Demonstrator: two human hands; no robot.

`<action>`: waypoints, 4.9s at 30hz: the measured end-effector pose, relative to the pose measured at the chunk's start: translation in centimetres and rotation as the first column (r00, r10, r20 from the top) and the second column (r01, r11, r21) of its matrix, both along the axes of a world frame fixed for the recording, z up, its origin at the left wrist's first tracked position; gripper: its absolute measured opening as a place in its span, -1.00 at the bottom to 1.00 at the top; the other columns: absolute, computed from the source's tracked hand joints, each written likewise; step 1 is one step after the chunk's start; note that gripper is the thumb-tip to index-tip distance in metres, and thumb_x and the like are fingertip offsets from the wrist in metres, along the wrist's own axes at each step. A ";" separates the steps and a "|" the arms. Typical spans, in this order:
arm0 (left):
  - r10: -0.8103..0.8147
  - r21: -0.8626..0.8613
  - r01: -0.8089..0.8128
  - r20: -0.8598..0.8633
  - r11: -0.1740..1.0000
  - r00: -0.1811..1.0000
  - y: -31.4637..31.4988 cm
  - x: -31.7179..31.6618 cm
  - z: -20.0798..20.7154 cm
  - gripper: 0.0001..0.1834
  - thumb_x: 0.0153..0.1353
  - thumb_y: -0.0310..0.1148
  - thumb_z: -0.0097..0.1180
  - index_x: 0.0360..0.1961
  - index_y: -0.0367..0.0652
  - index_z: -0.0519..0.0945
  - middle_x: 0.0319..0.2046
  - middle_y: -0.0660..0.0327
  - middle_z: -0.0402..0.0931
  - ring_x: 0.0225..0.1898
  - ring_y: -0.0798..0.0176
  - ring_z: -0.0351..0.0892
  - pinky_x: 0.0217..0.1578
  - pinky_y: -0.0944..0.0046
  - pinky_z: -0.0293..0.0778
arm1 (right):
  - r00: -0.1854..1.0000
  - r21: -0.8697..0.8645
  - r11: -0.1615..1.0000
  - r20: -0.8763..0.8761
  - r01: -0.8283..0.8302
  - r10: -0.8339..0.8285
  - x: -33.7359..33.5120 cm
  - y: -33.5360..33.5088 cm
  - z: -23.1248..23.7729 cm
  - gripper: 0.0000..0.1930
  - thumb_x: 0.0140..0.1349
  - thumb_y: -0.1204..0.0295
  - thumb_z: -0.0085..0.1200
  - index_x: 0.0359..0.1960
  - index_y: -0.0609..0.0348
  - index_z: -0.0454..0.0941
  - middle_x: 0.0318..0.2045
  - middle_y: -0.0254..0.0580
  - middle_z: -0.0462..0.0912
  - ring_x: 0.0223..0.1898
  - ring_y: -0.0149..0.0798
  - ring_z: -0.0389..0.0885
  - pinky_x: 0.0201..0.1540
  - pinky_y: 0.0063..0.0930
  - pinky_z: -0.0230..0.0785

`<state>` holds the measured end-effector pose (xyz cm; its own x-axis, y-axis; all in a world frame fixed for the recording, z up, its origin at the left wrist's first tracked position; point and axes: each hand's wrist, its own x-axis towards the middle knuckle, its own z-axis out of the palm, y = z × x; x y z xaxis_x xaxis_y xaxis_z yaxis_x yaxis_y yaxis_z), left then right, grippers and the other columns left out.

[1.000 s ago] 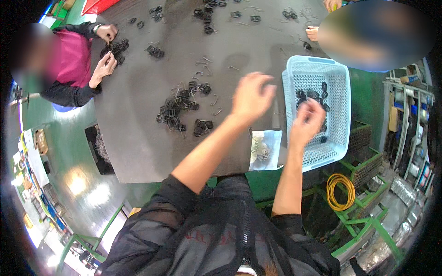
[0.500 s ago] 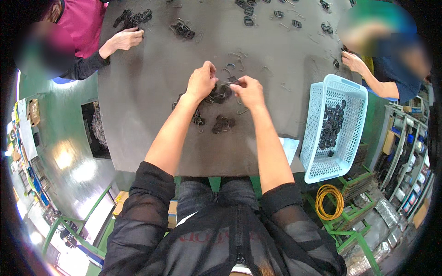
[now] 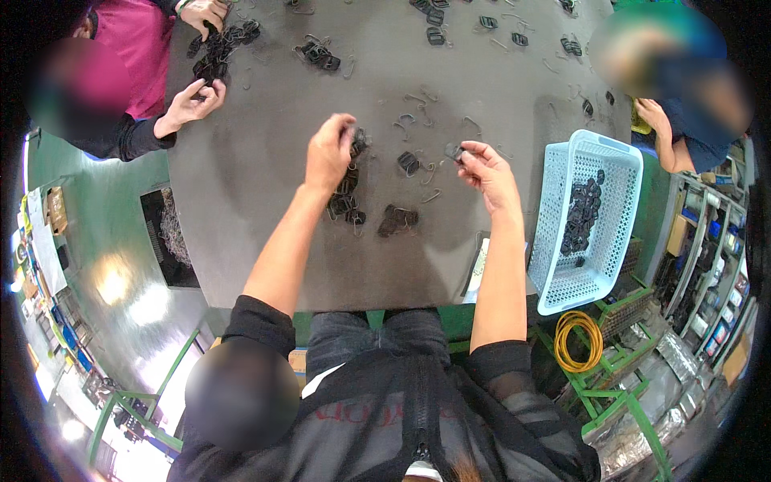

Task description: The person sorts black metal clips by hand from a pile on a table, picking them up and placing them into a blue basket while other workers perform similar tasks at the same table.

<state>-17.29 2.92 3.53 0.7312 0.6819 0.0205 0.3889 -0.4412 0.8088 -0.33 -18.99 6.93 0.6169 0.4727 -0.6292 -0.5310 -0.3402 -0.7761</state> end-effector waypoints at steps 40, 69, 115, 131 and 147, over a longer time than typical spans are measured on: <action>-0.429 -0.511 0.277 -0.206 0.813 0.879 -3.5 -0.5 2.6 -0.71 0.07 -0.26 0.18 -0.23 -0.20 0.56 -0.42 0.27 0.53 -0.30 0.33 0.50 -0.29 0.29 0.38 | 0.967 0.383 0.924 -0.241 0.020 0.079 -1.8 3.6 2.0 -0.87 0.23 0.36 -0.02 -0.31 0.13 0.49 -0.46 -0.38 0.49 -0.67 -0.57 0.20 -0.61 -0.69 0.10; -0.011 -0.669 -0.157 -0.240 0.726 0.971 4.2 -10.0 3.2 -0.75 0.14 -0.33 0.14 -0.17 -0.18 0.60 -0.39 0.39 0.56 -0.32 0.49 0.48 -0.32 0.44 0.36 | 0.882 -0.237 0.885 0.161 -0.402 0.444 -1.9 7.6 -2.2 -0.64 0.01 0.31 0.26 -0.17 0.12 0.48 -0.40 -0.28 0.55 -0.56 -0.38 0.44 -0.49 -0.52 0.27; 0.339 -0.957 -0.094 0.005 0.275 0.941 3.0 -12.8 12.2 -0.83 0.23 -0.33 0.07 -0.21 -0.16 0.53 -0.39 0.32 0.55 -0.37 0.44 0.55 -0.32 0.41 0.52 | 0.660 -0.080 0.738 0.392 -0.670 0.641 -15.7 13.3 9.7 -0.72 0.04 0.31 0.20 -0.20 0.10 0.58 -0.53 -0.24 0.58 -0.53 -0.34 0.54 -0.39 -0.47 0.36; 0.698 -0.996 -0.058 0.000 0.061 0.716 1.8 -14.6 10.9 -0.77 0.22 -0.44 0.05 -0.10 -0.23 0.43 -0.29 0.18 0.54 -0.25 0.25 0.59 -0.20 0.32 0.57 | 0.807 0.213 0.809 -0.117 -0.548 0.578 -17.8 14.2 9.5 -0.78 0.16 0.30 0.13 -0.36 0.23 0.60 -0.63 -0.42 0.50 -0.62 -0.58 0.40 -0.56 -0.66 0.23; 0.660 -0.911 -0.122 0.187 0.393 0.728 0.8 -14.8 11.4 -0.81 0.21 -0.42 0.07 -0.14 -0.18 0.49 -0.32 0.27 0.54 -0.28 0.38 0.55 -0.20 0.35 0.50 | 0.793 0.187 0.964 -0.550 -0.190 0.263 -18.5 13.5 9.7 -0.81 0.18 0.31 0.07 -0.32 0.17 0.56 -0.67 -0.49 0.44 -0.74 -0.58 0.15 -0.63 -0.65 -0.02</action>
